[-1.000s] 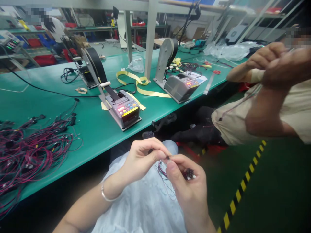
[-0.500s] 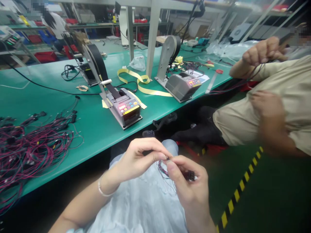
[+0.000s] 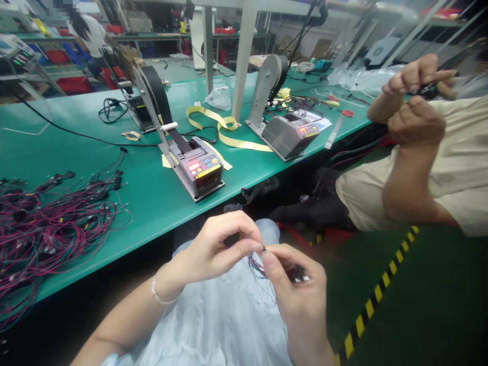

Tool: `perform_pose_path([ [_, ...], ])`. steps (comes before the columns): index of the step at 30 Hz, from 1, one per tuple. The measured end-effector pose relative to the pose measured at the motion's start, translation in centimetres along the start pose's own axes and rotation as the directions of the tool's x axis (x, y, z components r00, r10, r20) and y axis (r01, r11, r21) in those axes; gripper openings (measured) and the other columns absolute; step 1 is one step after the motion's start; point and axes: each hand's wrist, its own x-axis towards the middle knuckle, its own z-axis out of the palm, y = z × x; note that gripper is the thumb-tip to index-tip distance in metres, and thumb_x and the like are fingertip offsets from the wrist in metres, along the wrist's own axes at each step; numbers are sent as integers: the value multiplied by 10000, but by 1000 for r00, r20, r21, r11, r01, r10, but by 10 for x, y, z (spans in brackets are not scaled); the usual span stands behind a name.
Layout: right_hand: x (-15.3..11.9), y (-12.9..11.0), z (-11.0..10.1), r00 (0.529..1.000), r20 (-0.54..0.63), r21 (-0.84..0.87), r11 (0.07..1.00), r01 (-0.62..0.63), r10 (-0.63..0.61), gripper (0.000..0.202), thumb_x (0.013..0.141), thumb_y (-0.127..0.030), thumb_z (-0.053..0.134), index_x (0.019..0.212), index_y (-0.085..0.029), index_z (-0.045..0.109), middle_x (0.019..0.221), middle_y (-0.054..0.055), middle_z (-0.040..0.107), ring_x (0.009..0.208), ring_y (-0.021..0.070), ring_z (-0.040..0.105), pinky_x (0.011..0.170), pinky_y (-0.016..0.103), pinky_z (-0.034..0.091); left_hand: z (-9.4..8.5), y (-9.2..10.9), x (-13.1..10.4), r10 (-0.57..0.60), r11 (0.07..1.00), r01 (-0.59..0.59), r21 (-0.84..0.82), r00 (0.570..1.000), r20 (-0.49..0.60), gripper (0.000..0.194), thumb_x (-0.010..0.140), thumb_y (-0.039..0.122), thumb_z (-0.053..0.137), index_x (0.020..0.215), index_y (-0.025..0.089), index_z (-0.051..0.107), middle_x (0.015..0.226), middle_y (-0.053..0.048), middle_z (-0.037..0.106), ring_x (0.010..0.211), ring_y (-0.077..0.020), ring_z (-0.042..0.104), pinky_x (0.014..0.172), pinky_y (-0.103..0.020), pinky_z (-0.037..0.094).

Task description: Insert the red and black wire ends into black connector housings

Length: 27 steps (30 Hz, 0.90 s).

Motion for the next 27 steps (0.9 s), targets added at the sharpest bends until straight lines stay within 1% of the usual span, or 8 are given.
perform_pose_path([
  [3, 1, 1, 0, 1000, -19, -33, 999, 15, -16, 60, 769, -193, 630, 774, -226, 680, 604, -26, 603, 502, 72, 499, 455, 173, 383, -5, 2, 1, 17, 992, -23, 125, 998, 53, 31, 832, 127, 547, 843, 153, 559, 772, -21, 577, 708, -107, 531, 658, -248, 422],
  [7, 2, -1, 2, 999, -25, 30, 999, -33, 34, 96, 774, -204, 634, 836, -260, 680, 513, -56, 520, 439, 50, 429, 431, 168, 344, -10, 3, 2, -33, 987, 20, 158, 996, 80, 25, 854, 159, 517, 848, 160, 542, 764, -11, 550, 690, -100, 508, 641, -240, 408],
  [9, 3, 0, 2, 993, 35, 136, 983, -120, 117, 107, 814, -242, 594, 881, -262, 675, 489, -52, 507, 450, 55, 433, 447, 173, 342, -11, 3, 3, -69, 989, 61, 132, 996, 60, 35, 860, 171, 512, 848, 165, 544, 770, -9, 549, 699, -100, 507, 640, -233, 409],
  [12, 5, 4, 1, 954, 196, 309, 909, -280, 227, 186, 871, -321, 512, 960, -242, 654, 507, -27, 552, 412, 47, 364, 417, 184, 288, -13, 0, 5, -123, 991, 121, 53, 992, 30, 55, 869, 184, 503, 845, 169, 550, 759, -2, 555, 684, -91, 501, 622, -216, 404],
  [15, 7, 11, 0, 926, 289, 382, 858, -344, 243, 225, 888, -354, 475, 990, -228, 630, 565, -7, 593, 369, 27, 302, 390, 185, 247, -13, -2, 6, -163, 987, 163, -10, 986, 19, 75, 881, 195, 488, 844, 168, 548, 736, 3, 557, 646, -82, 484, 593, -207, 391],
  [19, 10, 14, 1, 957, 238, 321, 916, -240, 168, 199, 869, -365, 511, 967, -232, 620, 607, -15, 583, 414, 40, 397, 426, 182, 329, -14, -1, 7, -122, 991, 120, 56, 992, 31, 70, 870, 188, 502, 829, 161, 551, 760, -10, 556, 681, -93, 493, 619, -217, 393],
  [23, 12, 10, 3, 989, 112, 106, 988, -112, 100, 137, 812, -320, 597, 847, -195, 638, 449, -70, 389, 400, 48, 343, 386, 171, 279, -13, 3, 7, -77, 992, 71, 100, 995, 66, 65, 866, 182, 500, 823, 157, 542, 785, -22, 551, 712, -107, 497, 652, -233, 401],
  [27, 11, 7, 3, 991, 111, 83, 993, -80, 71, 143, 823, -297, 574, 752, -178, 610, 484, -50, 436, 432, 62, 388, 407, 181, 311, -10, 4, 6, -96, 993, 94, 67, 995, 29, 77, 874, 189, 487, 821, 162, 534, 771, -15, 540, 689, -100, 478, 623, -227, 387],
])
